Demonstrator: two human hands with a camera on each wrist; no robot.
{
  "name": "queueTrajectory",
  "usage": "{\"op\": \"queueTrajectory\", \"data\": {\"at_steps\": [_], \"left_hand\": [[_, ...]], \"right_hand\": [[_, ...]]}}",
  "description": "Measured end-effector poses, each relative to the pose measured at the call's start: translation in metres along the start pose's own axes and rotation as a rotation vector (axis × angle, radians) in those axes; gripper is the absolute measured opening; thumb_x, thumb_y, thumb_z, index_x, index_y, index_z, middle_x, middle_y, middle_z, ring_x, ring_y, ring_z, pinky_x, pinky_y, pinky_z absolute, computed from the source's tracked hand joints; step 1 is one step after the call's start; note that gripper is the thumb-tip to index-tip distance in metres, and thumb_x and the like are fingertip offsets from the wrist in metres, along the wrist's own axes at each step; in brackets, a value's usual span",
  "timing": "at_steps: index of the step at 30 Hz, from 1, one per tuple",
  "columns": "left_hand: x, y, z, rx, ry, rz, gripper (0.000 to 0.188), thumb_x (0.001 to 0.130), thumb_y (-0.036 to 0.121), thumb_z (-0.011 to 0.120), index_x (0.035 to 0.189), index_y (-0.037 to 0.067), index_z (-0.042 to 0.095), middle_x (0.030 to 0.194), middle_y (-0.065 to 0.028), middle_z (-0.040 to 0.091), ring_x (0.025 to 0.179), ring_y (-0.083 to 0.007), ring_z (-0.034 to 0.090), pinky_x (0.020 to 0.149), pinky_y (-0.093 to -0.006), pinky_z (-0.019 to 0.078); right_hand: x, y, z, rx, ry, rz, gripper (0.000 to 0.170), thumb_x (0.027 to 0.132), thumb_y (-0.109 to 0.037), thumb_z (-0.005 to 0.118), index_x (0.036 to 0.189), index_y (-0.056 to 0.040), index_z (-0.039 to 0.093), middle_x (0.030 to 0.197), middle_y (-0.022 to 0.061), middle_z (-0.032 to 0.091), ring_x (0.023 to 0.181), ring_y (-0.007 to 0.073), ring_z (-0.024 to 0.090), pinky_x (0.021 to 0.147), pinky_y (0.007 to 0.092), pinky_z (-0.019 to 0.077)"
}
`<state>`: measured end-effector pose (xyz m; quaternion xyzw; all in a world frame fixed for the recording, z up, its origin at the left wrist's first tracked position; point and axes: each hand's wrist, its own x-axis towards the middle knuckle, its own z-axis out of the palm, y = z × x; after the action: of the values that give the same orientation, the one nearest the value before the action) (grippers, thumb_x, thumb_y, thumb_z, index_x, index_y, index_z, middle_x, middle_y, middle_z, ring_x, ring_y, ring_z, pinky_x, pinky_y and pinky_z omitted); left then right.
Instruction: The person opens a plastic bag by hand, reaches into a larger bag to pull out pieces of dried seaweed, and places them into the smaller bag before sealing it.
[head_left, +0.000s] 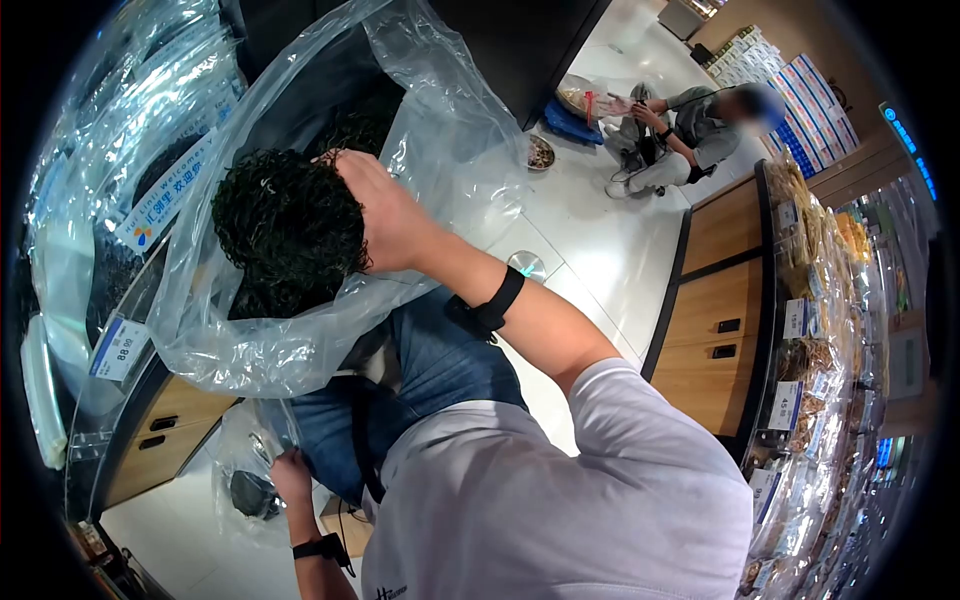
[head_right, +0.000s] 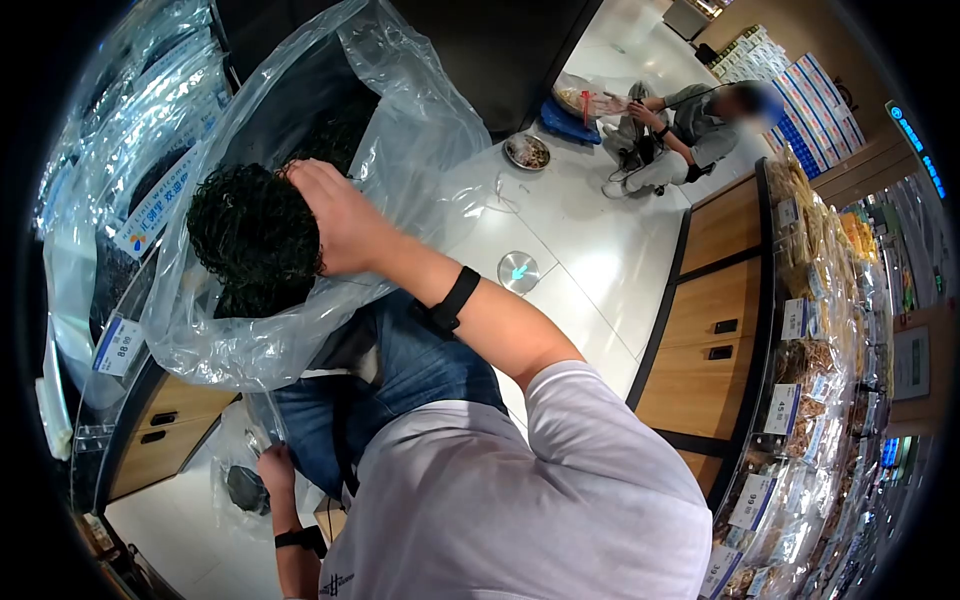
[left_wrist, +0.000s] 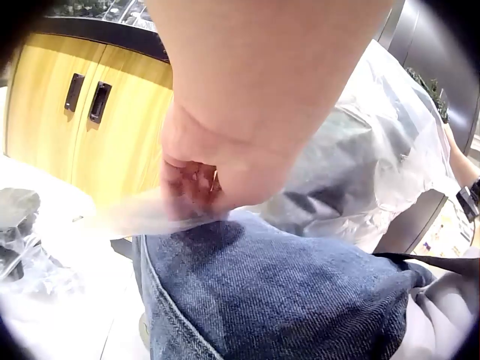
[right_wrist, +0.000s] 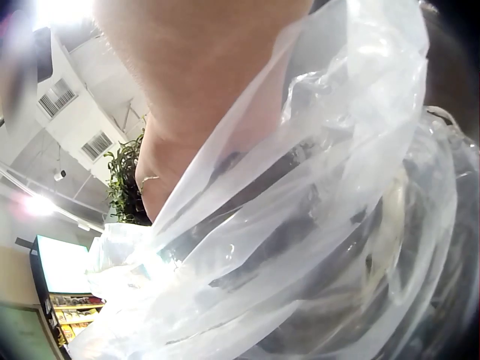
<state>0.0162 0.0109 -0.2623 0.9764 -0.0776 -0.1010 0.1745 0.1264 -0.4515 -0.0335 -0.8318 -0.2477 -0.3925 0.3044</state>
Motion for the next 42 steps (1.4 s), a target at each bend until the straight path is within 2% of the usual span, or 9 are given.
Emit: {"op": "queueTrajectory", "data": {"at_steps": [10,13,22,23,27,34,38,39,42], "left_hand": [[0.001,-0.018,0.012,0.034,0.073,0.072,0.021,0.092,0.017,0.064,0.095,-0.001,0.074,0.085,-0.0242,0.07,0.08,-0.0432,0.069,0.073,-0.0486,0.0545],[0.002,-0.02,0.009,0.01,-0.033,0.026,0.019,0.09,0.016,0.066,0.094,-0.001,0.074,0.085,-0.0238,0.071,0.08,-0.0431,0.069,0.073,-0.0485,0.0545],[-0.009,-0.017,0.007,-0.07,0.237,-0.013,0.009,0.09,0.011,0.066,0.093,0.003,0.067,0.086,-0.0192,0.069,0.079,-0.0396,0.068,0.07,-0.0479,0.0534],[-0.009,-0.027,0.006,-0.034,0.254,0.081,0.014,0.092,0.009,0.064,0.105,0.005,0.063,0.083,-0.0192,0.068,0.076,-0.0395,0.067,0.068,-0.047,0.0531],[-0.008,0.007,-0.057,-0.251,0.269,0.006,0.041,0.093,0.004,0.063,0.131,0.01,0.049,0.078,-0.0166,0.067,0.071,-0.034,0.068,0.065,-0.0427,0.0524],[0.005,0.067,-0.206,-0.682,0.491,0.165,0.013,0.098,-0.002,0.057,0.108,0.002,0.066,0.081,0.0008,0.059,0.072,-0.0067,0.058,0.067,-0.0223,0.0505],[0.005,0.118,-0.285,-0.848,0.537,0.231,0.008,0.099,0.0,0.061,0.105,-0.001,0.065,0.085,-0.0002,0.062,0.073,-0.0068,0.059,0.067,-0.0216,0.0503],[0.008,0.127,-0.295,-0.888,0.529,0.253,0.006,0.098,0.0,0.062,0.104,-0.001,0.065,0.084,-0.0004,0.063,0.072,-0.0061,0.059,0.066,-0.0214,0.0498],[0.02,0.183,-0.334,-0.702,0.483,0.243,0.014,0.096,0.004,0.065,0.108,-0.003,0.07,0.085,-0.0002,0.066,0.072,-0.0049,0.059,0.066,-0.0207,0.0483]], "right_hand": [[0.001,-0.002,0.001,0.024,0.042,0.008,0.084,0.069,-0.023,0.083,0.135,0.0098,0.043,0.133,0.0282,0.052,0.124,0.049,0.048,0.11,0.0509,0.0395],[0.001,-0.003,0.001,0.021,0.052,-0.014,0.084,0.069,-0.023,0.083,0.136,0.0091,0.043,0.134,0.0279,0.051,0.125,0.0488,0.048,0.11,0.0508,0.0393],[-0.001,-0.005,-0.001,0.02,0.035,0.06,0.085,0.068,-0.023,0.084,0.137,0.0059,0.044,0.136,0.0262,0.051,0.127,0.0478,0.047,0.11,0.0498,0.0396],[-0.001,-0.004,-0.001,0.013,0.033,0.055,0.085,0.068,-0.022,0.084,0.137,0.0055,0.044,0.136,0.0259,0.051,0.127,0.0475,0.046,0.11,0.0495,0.0396],[0.007,-0.003,-0.004,-0.01,-0.012,0.042,0.082,0.069,-0.022,0.082,0.137,0.0037,0.044,0.137,0.0247,0.051,0.128,0.0458,0.046,0.11,0.0477,0.0401],[0.013,0.002,-0.002,0.001,-0.116,0.033,0.081,0.072,-0.025,0.083,0.14,0.0006,0.048,0.141,0.0185,0.053,0.13,0.0403,0.049,0.112,0.0455,0.0389],[0.019,0.002,-0.006,0.043,-0.109,0.051,0.08,0.073,-0.027,0.083,0.142,-0.0045,0.049,0.148,0.0149,0.049,0.131,0.0381,0.048,0.112,0.0443,0.0387],[0.017,0.008,-0.004,-0.006,-0.094,0.02,0.094,0.068,-0.03,0.086,0.145,0.0005,0.041,0.14,0.0202,0.052,0.131,0.0395,0.049,0.111,0.0443,0.0413],[0.02,0.01,-0.006,0.153,-0.03,0.029,0.102,0.066,-0.031,0.088,0.149,0.0001,0.038,0.142,0.0193,0.051,0.131,0.0379,0.05,0.111,0.043,0.0407]]}}
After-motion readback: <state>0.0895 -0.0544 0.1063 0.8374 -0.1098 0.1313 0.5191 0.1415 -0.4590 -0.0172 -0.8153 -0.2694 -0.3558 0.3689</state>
